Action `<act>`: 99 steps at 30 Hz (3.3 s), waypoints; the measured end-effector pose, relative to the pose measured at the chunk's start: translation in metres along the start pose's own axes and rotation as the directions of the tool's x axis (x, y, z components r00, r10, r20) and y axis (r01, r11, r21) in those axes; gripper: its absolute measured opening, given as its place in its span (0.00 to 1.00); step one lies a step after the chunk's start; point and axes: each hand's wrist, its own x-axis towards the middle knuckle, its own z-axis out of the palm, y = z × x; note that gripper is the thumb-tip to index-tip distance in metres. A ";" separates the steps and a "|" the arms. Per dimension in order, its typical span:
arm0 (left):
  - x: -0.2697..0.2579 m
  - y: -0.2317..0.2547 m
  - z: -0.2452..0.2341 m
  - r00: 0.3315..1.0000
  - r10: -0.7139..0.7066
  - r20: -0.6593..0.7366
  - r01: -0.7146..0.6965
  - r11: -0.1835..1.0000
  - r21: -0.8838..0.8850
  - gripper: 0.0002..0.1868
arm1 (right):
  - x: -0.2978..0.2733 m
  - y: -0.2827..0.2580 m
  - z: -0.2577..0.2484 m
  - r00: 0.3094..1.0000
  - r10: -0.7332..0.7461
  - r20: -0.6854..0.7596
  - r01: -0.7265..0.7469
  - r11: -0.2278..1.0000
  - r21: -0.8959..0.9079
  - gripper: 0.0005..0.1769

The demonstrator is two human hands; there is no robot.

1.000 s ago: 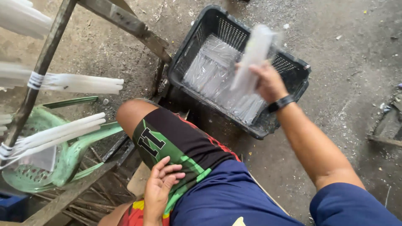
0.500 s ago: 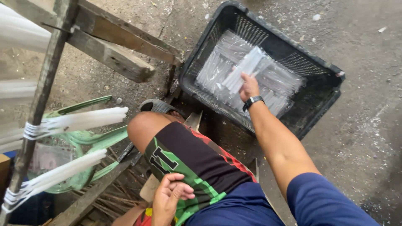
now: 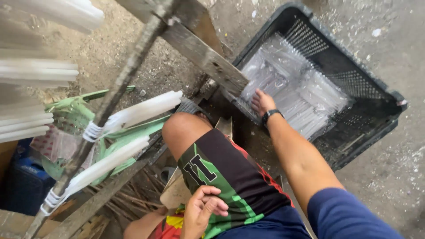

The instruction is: The person is removing bundles of candles from a drying rack using a wooden stick, then manually inserting the bundles into clear plastic bags and placing the finished products into a plastic crate.

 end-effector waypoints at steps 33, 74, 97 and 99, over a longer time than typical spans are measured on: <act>-0.033 0.105 -0.054 0.735 0.635 -0.238 -0.670 0.734 -0.111 0.13 | -0.447 -0.063 0.259 -0.417 -0.063 0.906 0.689 -0.672 0.271 0.17; -0.250 0.086 -0.162 0.615 0.587 -0.527 -0.750 0.641 -0.162 0.17 | -0.444 -0.079 0.252 -0.391 -0.410 0.824 0.759 -0.650 0.037 0.09; -0.257 0.095 -0.099 0.691 0.592 -0.415 -0.574 0.798 0.184 0.10 | -0.588 0.023 0.293 -0.647 0.155 0.747 0.581 -0.533 0.614 0.17; -0.256 0.091 -0.105 0.704 0.600 -0.379 -0.606 0.786 0.120 0.18 | -0.586 0.020 0.293 -0.624 0.141 0.768 0.603 -0.538 0.589 0.21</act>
